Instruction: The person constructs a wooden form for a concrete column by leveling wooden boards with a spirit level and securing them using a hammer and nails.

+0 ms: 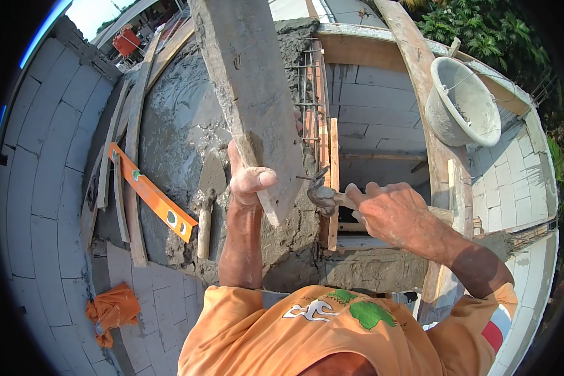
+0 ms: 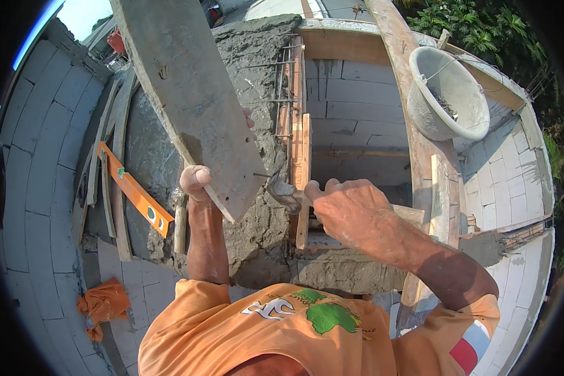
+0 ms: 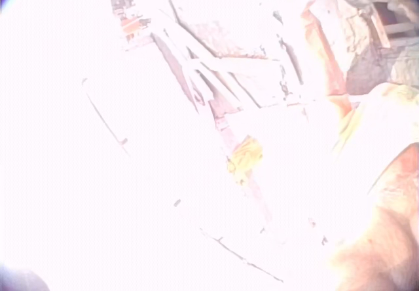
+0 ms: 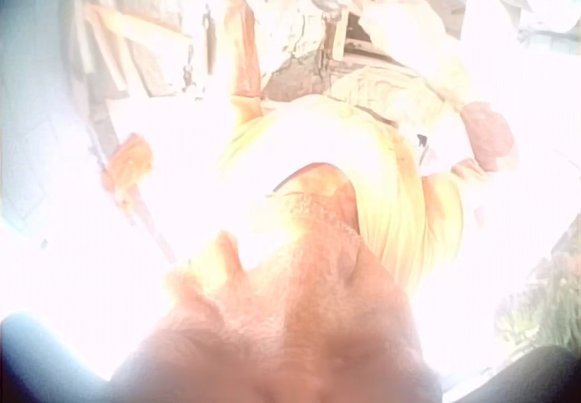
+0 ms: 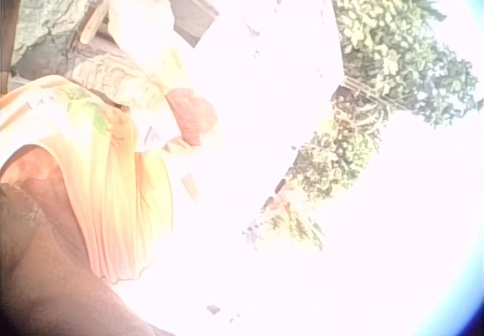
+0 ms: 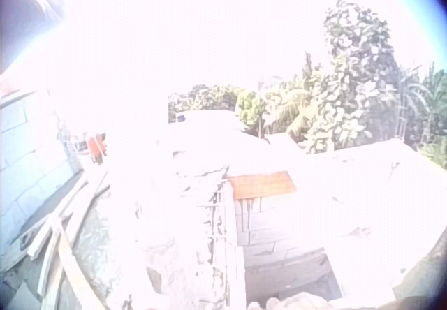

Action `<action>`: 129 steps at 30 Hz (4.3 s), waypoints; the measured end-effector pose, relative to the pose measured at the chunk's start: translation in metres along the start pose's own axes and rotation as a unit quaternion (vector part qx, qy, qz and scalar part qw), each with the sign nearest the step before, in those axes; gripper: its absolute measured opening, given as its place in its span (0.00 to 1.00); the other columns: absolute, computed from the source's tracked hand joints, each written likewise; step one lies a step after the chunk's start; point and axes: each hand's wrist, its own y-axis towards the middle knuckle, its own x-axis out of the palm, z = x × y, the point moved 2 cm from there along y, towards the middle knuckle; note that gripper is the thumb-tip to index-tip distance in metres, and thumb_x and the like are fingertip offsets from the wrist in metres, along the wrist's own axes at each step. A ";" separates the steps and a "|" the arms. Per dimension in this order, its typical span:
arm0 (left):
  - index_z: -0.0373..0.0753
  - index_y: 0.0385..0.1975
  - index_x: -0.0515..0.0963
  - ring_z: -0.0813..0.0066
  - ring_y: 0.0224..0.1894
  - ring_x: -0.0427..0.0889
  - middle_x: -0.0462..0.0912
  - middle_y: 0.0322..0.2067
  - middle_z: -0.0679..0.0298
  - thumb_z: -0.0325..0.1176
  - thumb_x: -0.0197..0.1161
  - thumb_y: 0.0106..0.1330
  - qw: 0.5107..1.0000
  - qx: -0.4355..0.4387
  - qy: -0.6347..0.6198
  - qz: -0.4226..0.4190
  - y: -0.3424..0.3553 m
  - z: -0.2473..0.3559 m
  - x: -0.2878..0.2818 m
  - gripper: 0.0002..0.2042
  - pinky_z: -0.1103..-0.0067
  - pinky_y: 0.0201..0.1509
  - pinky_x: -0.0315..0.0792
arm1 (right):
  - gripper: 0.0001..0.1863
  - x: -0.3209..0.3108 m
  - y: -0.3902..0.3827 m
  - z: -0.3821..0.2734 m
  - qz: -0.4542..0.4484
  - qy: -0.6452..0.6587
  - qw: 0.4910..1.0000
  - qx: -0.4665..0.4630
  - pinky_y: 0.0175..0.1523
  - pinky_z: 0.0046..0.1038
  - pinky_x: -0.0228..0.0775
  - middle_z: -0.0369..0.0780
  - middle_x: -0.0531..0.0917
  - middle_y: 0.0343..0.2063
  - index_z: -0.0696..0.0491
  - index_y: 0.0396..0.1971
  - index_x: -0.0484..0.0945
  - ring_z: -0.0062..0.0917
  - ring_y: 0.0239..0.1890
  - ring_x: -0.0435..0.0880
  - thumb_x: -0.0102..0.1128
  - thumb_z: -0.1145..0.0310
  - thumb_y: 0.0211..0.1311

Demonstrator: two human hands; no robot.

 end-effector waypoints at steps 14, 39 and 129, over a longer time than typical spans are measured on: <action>0.29 0.61 0.62 0.57 0.48 0.79 0.74 0.50 0.43 0.52 0.70 0.34 0.999 0.019 -0.007 0.046 0.007 0.031 -0.018 0.51 0.67 0.49 0.77 | 0.23 -0.010 -0.037 0.032 0.113 -0.197 0.970 0.089 0.27 0.26 0.76 0.40 0.78 0.27 0.59 0.53 0.72 0.26 0.26 0.83 0.60 0.73 0.54; 0.33 0.66 0.55 0.49 0.53 0.76 0.69 0.53 0.41 0.59 0.63 0.47 0.980 -0.125 -0.152 0.008 0.047 -0.029 -0.017 0.50 0.55 0.53 0.79 | 0.24 -0.049 -0.138 0.013 0.317 0.076 0.942 -0.077 0.21 0.26 0.63 0.40 0.75 0.22 0.57 0.47 0.72 0.26 0.18 0.74 0.60 0.80 0.43; 0.24 0.58 0.67 0.75 0.36 0.80 0.82 0.40 0.55 0.23 0.57 0.57 0.873 -0.170 0.458 -0.007 0.199 -0.270 0.013 0.26 0.80 0.40 0.74 | 0.23 0.257 0.230 0.161 0.245 0.829 0.460 0.203 0.52 0.37 0.70 0.53 0.80 0.41 0.64 0.44 0.72 0.41 0.47 0.80 0.69 0.66 0.53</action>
